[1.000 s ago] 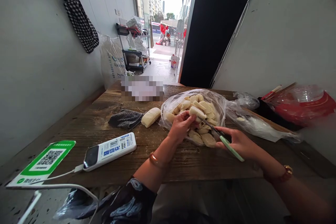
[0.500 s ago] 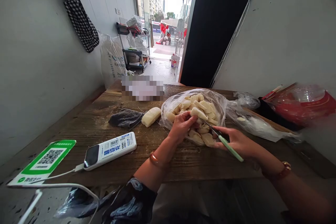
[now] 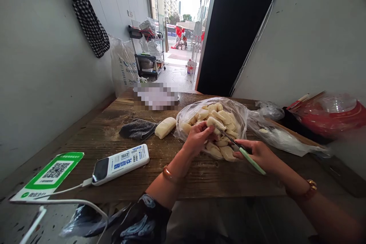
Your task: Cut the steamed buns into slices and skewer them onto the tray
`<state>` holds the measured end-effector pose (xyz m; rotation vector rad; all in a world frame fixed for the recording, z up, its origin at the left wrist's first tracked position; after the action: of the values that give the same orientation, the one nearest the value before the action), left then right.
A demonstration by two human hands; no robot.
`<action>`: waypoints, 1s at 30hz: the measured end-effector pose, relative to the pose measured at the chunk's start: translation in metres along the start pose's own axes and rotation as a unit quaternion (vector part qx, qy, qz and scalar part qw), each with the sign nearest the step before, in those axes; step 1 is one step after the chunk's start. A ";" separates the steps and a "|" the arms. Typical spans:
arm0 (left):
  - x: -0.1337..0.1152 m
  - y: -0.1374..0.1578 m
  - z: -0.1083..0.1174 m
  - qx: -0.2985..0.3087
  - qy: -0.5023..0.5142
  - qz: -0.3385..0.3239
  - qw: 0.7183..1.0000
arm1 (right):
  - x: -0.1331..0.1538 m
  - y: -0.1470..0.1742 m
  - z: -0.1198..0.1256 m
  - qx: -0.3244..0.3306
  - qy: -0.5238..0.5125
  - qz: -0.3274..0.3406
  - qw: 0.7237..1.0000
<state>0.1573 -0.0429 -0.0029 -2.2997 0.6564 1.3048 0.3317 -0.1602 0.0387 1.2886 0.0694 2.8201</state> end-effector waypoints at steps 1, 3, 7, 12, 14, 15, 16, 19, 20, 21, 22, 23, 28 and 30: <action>0.000 0.000 0.000 0.001 -0.006 -0.002 1.000 | 0.000 0.000 0.000 -0.001 0.001 0.001 1.000; 0.000 0.000 0.001 -0.001 -0.014 -0.006 1.000 | -0.001 0.001 0.001 -0.002 0.010 -0.003 1.000; 0.001 0.001 0.000 -0.006 -0.017 0.001 1.000 | -0.001 0.004 0.005 0.005 0.039 -0.007 0.999; 0.002 0.002 0.000 -0.001 -0.025 0.019 1.000 | -0.002 0.007 0.004 0.020 0.012 0.005 1.000; 0.002 0.001 0.000 0.002 -0.030 0.020 0.999 | -0.003 0.006 0.002 0.032 0.003 0.004 0.999; 0.002 0.001 0.000 0.002 -0.033 0.019 0.999 | -0.004 0.005 0.001 0.039 0.000 0.001 0.999; 0.001 0.001 0.000 0.003 -0.039 0.016 0.999 | -0.005 0.005 0.000 0.046 -0.003 -0.004 0.999; 0.000 0.001 0.000 0.004 -0.079 0.001 0.997 | -0.006 0.002 -0.002 0.047 -0.003 -0.020 0.999; 0.000 0.001 0.000 0.008 -0.102 -0.004 0.995 | -0.006 0.001 -0.002 0.042 0.001 -0.023 0.999; 0.000 0.001 -0.001 0.014 -0.126 -0.009 0.992 | -0.006 0.000 -0.002 0.039 0.006 -0.023 0.999; -0.001 0.000 -0.001 0.020 -0.149 -0.013 0.989 | -0.005 -0.001 -0.002 0.037 0.010 -0.021 0.999; -0.001 0.000 -0.001 0.025 -0.170 -0.015 0.985 | -0.004 -0.003 -0.002 0.037 0.012 -0.017 0.999; -0.002 0.000 -0.001 0.031 -0.206 -0.020 0.978 | 0.003 -0.006 -0.005 0.047 -0.008 0.012 0.999; -0.003 0.000 -0.001 0.029 -0.202 -0.020 0.979 | 0.005 -0.006 -0.004 0.042 -0.008 0.017 0.999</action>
<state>0.1570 -0.0429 0.0005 -1.9059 0.4972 1.6445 0.3256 -0.1540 0.0389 1.3413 0.1690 2.8630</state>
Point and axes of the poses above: each hand's wrist, its own y-axis away from the middle knuckle, its own z-axis out of the back of the hand, x = y × z, the point moved 4 cm from there along -y, towards the middle knuckle, and after that the axes turned 4 degrees about -y, right-handed, at the moved point
